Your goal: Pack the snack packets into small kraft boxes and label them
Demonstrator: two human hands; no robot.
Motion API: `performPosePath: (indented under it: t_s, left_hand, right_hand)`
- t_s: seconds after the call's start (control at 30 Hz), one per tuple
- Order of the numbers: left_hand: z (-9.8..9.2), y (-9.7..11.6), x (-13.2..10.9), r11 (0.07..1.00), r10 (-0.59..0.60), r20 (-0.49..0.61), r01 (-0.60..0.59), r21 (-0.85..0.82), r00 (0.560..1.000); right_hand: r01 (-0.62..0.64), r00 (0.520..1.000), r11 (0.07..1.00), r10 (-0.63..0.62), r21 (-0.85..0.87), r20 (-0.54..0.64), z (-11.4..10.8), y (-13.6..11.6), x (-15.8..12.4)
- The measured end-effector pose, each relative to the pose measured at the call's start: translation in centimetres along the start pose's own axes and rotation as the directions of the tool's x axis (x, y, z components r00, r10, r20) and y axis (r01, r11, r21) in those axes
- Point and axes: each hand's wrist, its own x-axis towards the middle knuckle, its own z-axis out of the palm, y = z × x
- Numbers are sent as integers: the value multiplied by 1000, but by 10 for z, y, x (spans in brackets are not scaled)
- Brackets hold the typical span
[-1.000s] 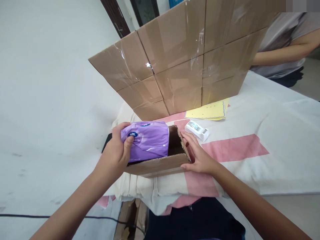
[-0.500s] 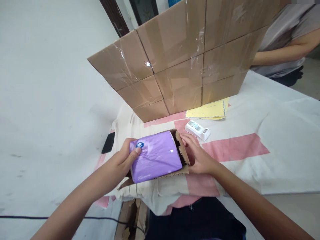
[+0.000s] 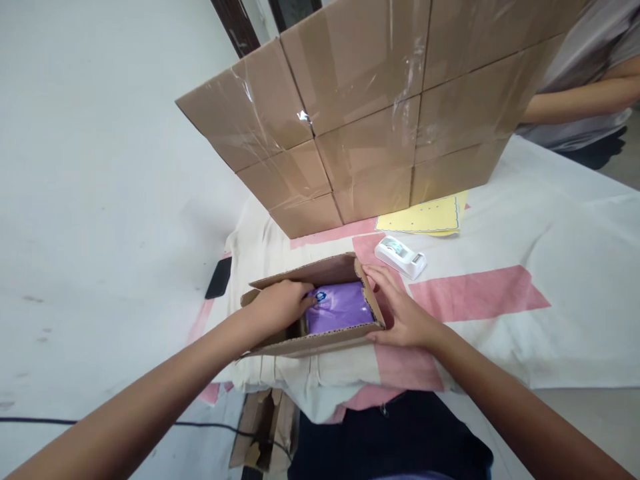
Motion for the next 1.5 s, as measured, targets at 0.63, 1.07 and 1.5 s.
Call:
performPosePath:
  t_s: [0.63,1.07,1.5]
  left_hand:
    - [23,5,16,607,688,54,-614,505,724]
    - [26,-13,27,448,836,93,-771,453,541]
    - [2,-28,-3,606,785,-72,-737,299,615]
  right_hand:
    - [-39,999,997,38,-69,-24,2,4,-6]
    - [-18,999,998,17,-62,-29,1,3,-5]
    - [30,999,997,-33,-74,-33,-1,5,-5]
